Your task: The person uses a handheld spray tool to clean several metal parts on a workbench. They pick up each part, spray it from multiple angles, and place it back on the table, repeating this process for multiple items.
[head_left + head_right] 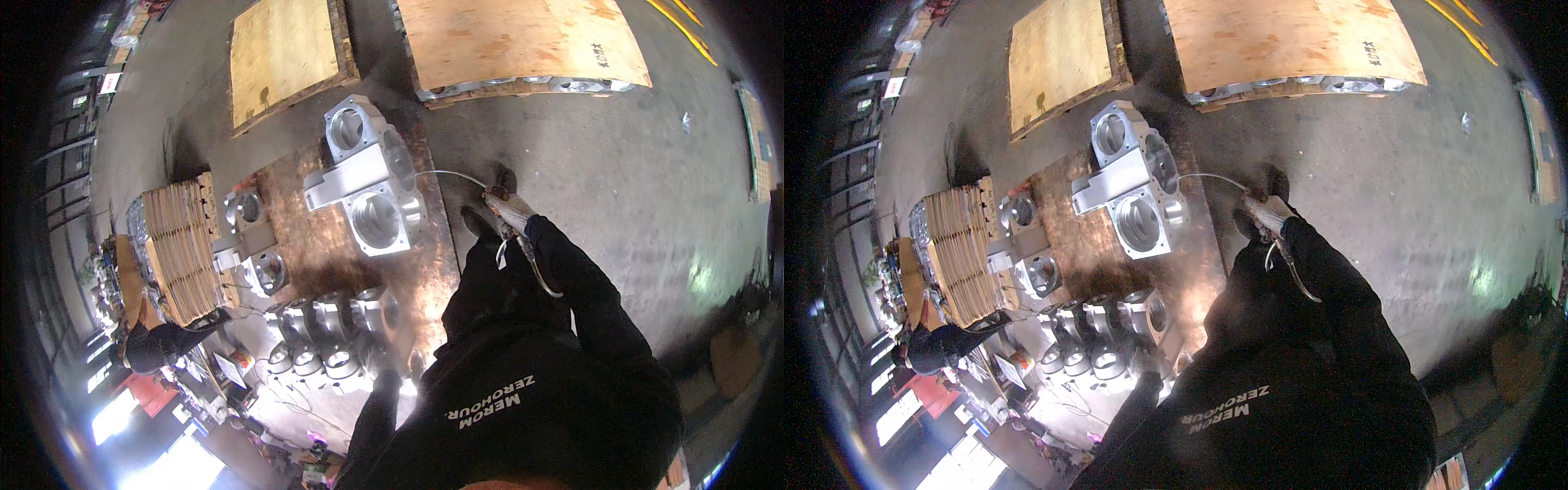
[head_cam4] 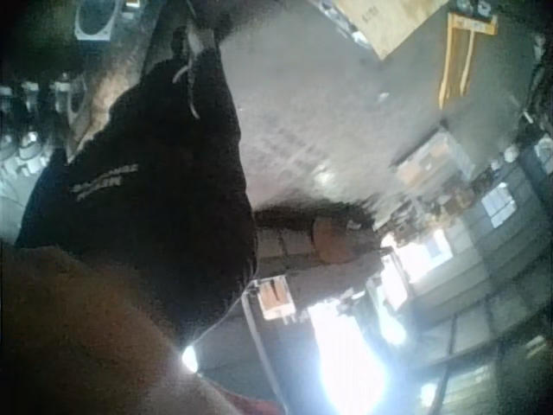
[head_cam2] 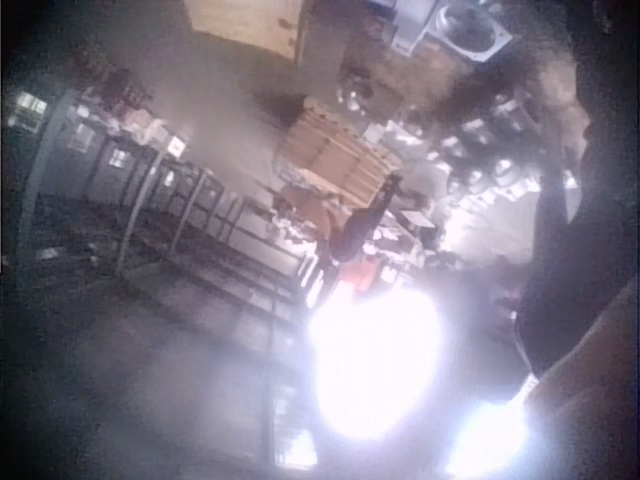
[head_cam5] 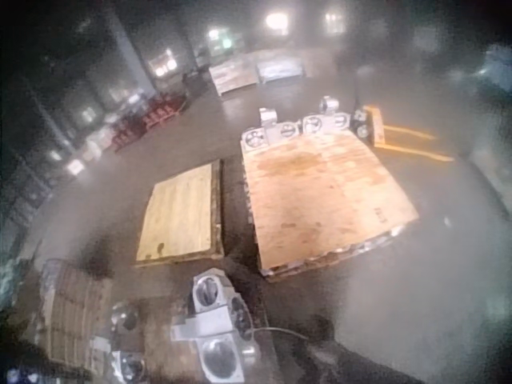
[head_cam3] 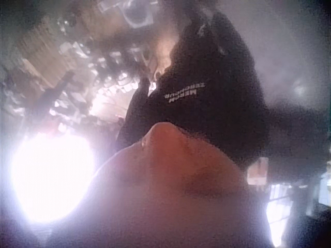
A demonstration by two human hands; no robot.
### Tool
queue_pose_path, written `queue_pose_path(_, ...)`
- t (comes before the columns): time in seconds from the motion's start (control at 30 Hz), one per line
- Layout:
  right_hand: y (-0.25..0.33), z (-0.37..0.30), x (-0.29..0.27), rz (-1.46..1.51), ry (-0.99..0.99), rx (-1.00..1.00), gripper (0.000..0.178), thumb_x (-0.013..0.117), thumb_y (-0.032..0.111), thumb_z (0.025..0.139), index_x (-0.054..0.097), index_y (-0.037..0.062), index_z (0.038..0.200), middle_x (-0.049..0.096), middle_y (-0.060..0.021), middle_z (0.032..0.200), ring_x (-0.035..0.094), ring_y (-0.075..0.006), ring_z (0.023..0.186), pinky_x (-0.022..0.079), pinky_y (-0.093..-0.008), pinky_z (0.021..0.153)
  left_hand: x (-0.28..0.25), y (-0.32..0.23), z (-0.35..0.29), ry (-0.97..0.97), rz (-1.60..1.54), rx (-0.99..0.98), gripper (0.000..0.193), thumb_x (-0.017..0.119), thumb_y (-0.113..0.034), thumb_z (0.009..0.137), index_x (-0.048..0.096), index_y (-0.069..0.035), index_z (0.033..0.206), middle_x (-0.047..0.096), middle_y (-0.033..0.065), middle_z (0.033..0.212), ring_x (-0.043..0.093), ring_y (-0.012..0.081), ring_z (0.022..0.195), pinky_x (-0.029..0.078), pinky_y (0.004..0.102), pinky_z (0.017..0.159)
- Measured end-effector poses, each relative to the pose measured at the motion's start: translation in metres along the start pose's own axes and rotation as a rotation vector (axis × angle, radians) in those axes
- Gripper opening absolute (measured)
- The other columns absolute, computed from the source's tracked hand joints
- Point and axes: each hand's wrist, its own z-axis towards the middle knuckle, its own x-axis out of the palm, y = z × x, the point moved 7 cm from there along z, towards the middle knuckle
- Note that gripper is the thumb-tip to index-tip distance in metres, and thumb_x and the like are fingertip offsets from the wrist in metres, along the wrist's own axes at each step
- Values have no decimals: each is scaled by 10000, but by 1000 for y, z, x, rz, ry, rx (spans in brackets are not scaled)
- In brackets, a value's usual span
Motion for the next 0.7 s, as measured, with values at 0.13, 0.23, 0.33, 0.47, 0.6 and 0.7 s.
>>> queue_pose_path(0.13,3,9,28,-7,88,165,509,602,471,934,573,36,673,562,-68,577,518,-197,457,395,-377,421,-17,-52,26,38,-31,243,392,605,-330,904,611,-56,1183,665,159,1144,642,314,1043,523,412,892)
queue_pose_path(0.23,-11,38,7,-30,80,2,545,591,512,928,612,29,675,568,-74,575,556,-185,516,407,-361,475,-66,-115,26,-202,-849,438,358,665,-255,876,641,-66,1178,667,191,1148,648,354,1033,513,447,880)
queue_pose_path(0.33,-30,64,-16,-157,-15,9,513,585,488,934,665,6,779,629,-106,667,616,-218,589,456,-381,538,-154,-210,-18,-267,-668,567,347,668,-225,875,630,-68,1182,681,181,1116,654,345,1025,512,439,883)
queue_pose_path(0.47,15,21,10,-229,21,40,507,580,455,937,670,-44,952,684,-207,822,677,-327,842,513,-383,747,-186,-235,-46,-303,-589,547,334,663,-212,883,621,-66,1181,693,175,1081,659,337,1022,513,433,879)
queue_pose_path(0.6,30,31,-31,-117,-86,-467,450,588,418,951,653,-15,1054,701,-168,831,676,-270,839,514,-371,750,-141,-215,-20,-137,-705,498,306,657,-206,885,635,-54,1149,693,163,1024,660,309,951,517,406,834)
queue_pose_path(0.7,55,44,-28,5,-114,-360,416,592,433,950,619,21,1000,653,-116,745,621,-227,695,473,-362,631,-63,-143,15,-207,-448,554,362,625,-126,876,602,-58,1231,668,183,1086,659,296,943,526,357,811)
